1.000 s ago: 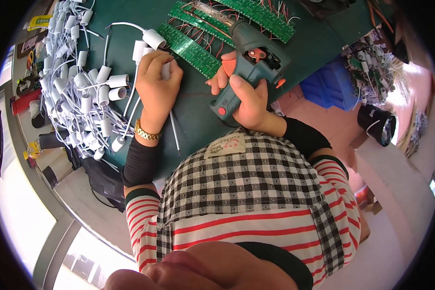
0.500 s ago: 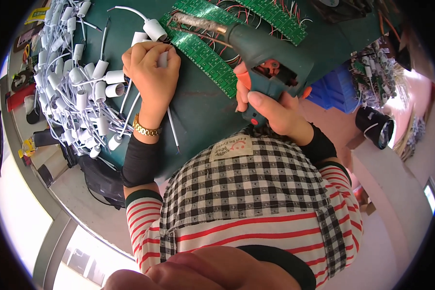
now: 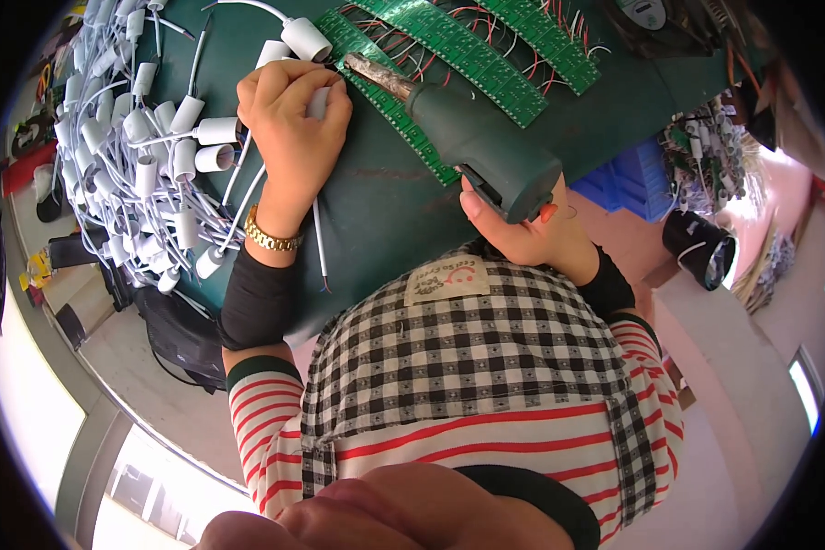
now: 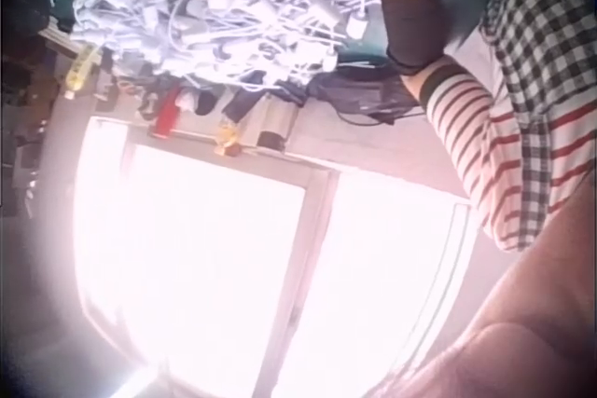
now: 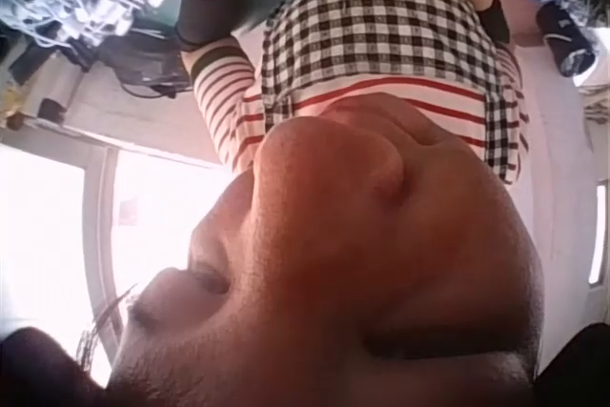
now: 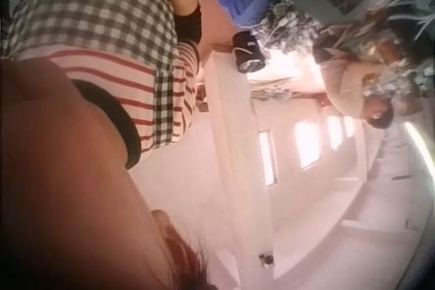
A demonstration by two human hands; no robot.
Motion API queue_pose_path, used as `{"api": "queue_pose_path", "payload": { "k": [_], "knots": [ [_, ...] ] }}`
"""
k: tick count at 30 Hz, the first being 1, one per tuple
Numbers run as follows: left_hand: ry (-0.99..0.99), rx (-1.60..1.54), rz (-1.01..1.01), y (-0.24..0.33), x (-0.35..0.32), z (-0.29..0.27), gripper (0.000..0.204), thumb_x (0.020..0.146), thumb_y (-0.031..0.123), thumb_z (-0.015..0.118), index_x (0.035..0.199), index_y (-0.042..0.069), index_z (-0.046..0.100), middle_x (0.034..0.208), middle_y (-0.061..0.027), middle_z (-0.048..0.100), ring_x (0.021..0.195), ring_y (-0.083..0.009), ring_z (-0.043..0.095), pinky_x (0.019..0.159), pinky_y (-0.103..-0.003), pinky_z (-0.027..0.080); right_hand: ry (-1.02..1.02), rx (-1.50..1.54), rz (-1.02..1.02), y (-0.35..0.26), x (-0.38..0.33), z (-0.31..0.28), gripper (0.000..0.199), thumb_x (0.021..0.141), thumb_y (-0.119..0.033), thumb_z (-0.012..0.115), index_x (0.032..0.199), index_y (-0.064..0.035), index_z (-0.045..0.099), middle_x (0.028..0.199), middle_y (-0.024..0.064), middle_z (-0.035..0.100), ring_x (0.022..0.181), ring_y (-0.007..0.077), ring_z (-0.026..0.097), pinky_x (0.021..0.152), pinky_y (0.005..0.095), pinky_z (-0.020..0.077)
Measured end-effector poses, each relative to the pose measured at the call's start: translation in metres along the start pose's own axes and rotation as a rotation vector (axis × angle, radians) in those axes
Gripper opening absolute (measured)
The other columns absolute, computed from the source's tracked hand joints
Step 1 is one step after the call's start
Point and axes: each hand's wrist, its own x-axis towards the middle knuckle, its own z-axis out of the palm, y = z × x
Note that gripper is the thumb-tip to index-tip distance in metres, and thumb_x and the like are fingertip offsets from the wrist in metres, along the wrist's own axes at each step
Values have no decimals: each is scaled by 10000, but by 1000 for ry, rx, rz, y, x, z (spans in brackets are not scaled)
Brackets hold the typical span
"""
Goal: The person solders electrical components onto green PCB strips using a soldering gun.
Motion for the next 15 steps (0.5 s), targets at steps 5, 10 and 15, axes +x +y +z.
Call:
{"api": "queue_pose_path", "payload": {
  "k": [5, 10, 15],
  "knots": [
    [43, 8, -4, -2, -2, 3, 105, 630, 73, 715, 722, 107, 679, 841, 47, 587, 875, -211, 487, 780, -355, 314, -31, -67, 48, -7, 0, 2, 162, 867, -181, 571, 904, -25, 550, 742, 46, 556, 629, 104, 528, 554, 248, 416],
    [64, 16, -11, -3, -3, 3, 94, 629, 73, 712, 710, 102, 674, 843, 44, 588, 877, -214, 489, 770, -357, 319, -40, -75, 46, -6, 0, 3, 141, 865, -165, 568, 902, -31, 545, 753, 52, 554, 635, 111, 533, 557, 251, 419],
    [80, 33, -7, -3, -2, 4, 89, 633, 75, 709, 707, 100, 668, 843, 41, 587, 879, -218, 494, 766, -358, 324, -56, -111, 43, 2, -4, 1, 150, 856, -112, 567, 972, -29, 521, 795, 76, 545, 671, 138, 550, 592, 278, 447]
  ]
}}
